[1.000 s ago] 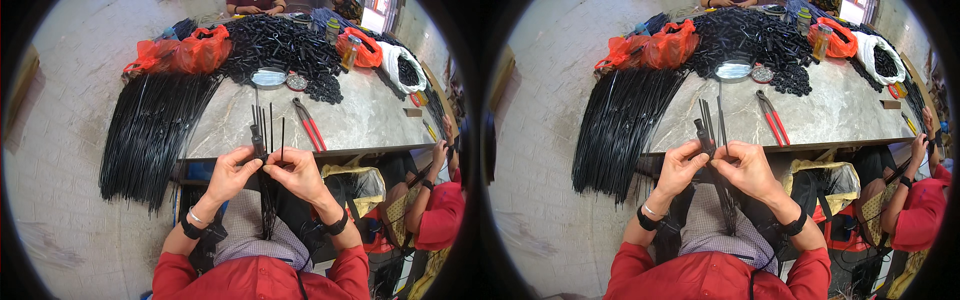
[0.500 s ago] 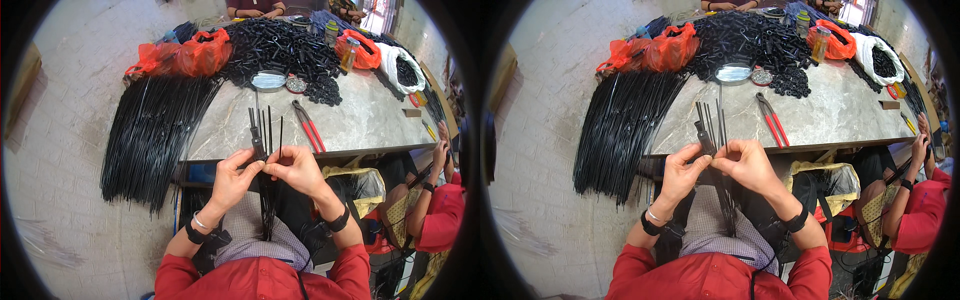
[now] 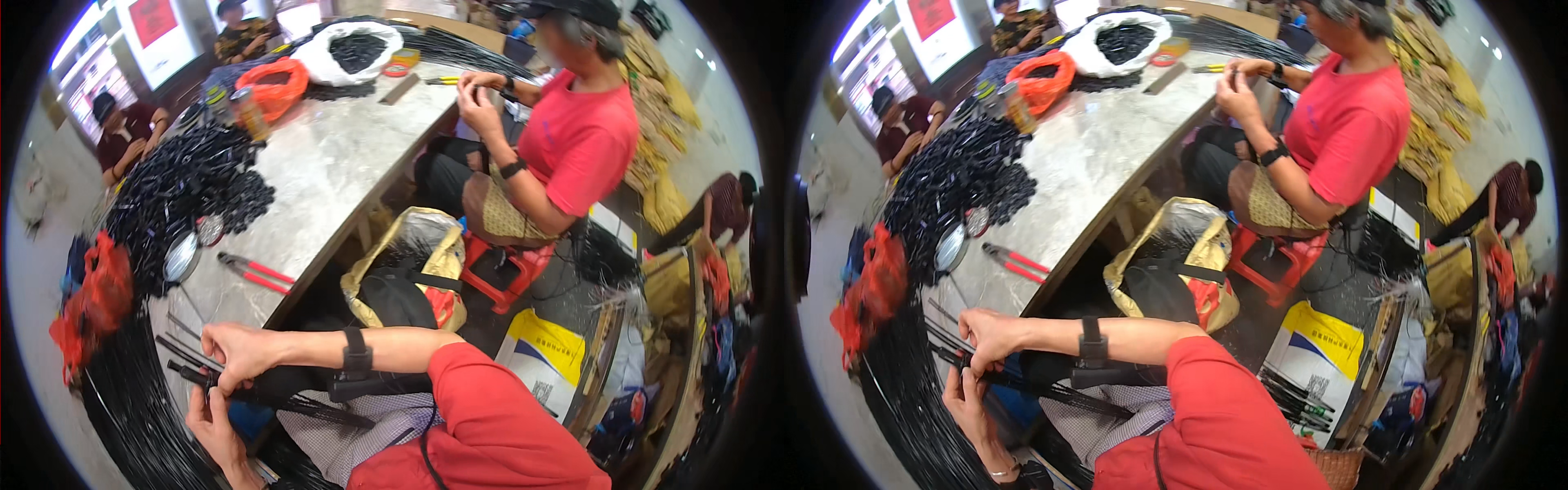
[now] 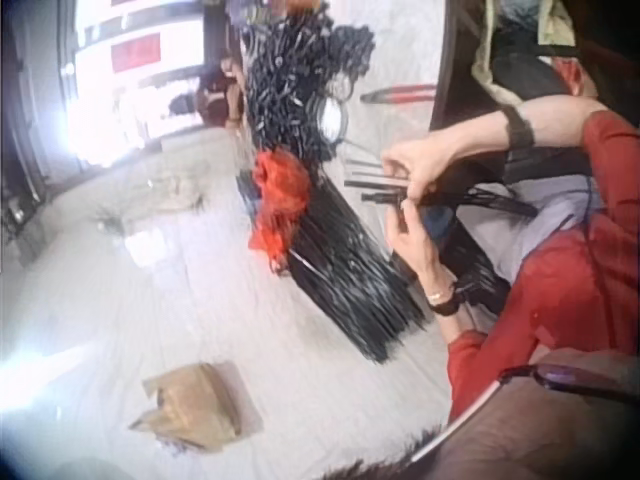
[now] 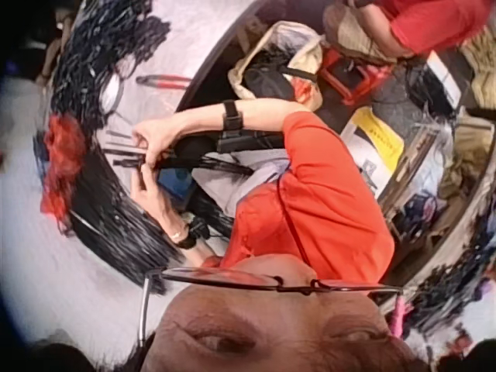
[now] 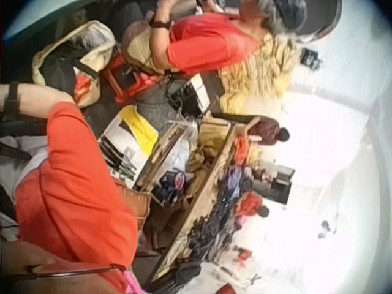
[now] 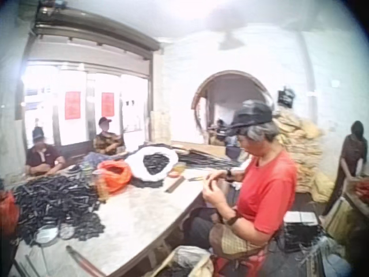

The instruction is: The recorder is assembling ribs onto the central hub of an umbrella frame using manual manipulation and pliers.

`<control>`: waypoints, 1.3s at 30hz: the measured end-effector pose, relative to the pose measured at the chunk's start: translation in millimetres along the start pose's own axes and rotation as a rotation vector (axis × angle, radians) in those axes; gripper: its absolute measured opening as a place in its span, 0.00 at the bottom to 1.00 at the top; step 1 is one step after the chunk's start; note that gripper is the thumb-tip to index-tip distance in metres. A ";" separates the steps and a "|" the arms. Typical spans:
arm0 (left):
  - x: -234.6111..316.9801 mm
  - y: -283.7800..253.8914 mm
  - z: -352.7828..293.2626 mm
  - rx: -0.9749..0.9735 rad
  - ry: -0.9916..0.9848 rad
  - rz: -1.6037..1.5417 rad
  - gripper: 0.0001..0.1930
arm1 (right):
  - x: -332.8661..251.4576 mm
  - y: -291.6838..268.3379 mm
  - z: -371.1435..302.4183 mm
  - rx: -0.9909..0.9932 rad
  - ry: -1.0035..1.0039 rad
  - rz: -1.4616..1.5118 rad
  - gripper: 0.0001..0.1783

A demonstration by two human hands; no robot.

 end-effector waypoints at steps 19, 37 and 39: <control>-26.0 0.9 28.7 -0.051 -0.043 -0.014 0.08 | -5.2 -23.8 -12.5 0.155 -0.392 -0.230 0.41; 41.3 50.2 22.6 -0.099 0.051 0.279 0.15 | 0.1 -49.4 -23.8 0.344 -0.539 -0.269 0.34; 47.3 56.5 22.0 -0.138 0.222 0.519 0.16 | 1.7 -52.8 -24.9 0.409 -0.597 -0.310 0.34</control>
Point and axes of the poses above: each hand's wrist, its own z-axis towards the middle knuckle, its own y-axis out of the palm, x = y × z, the point moved 4 cm from there along z, towards the middle knuckle, and after that the axes turned 11 degrees about z, right-handed, at the moved point
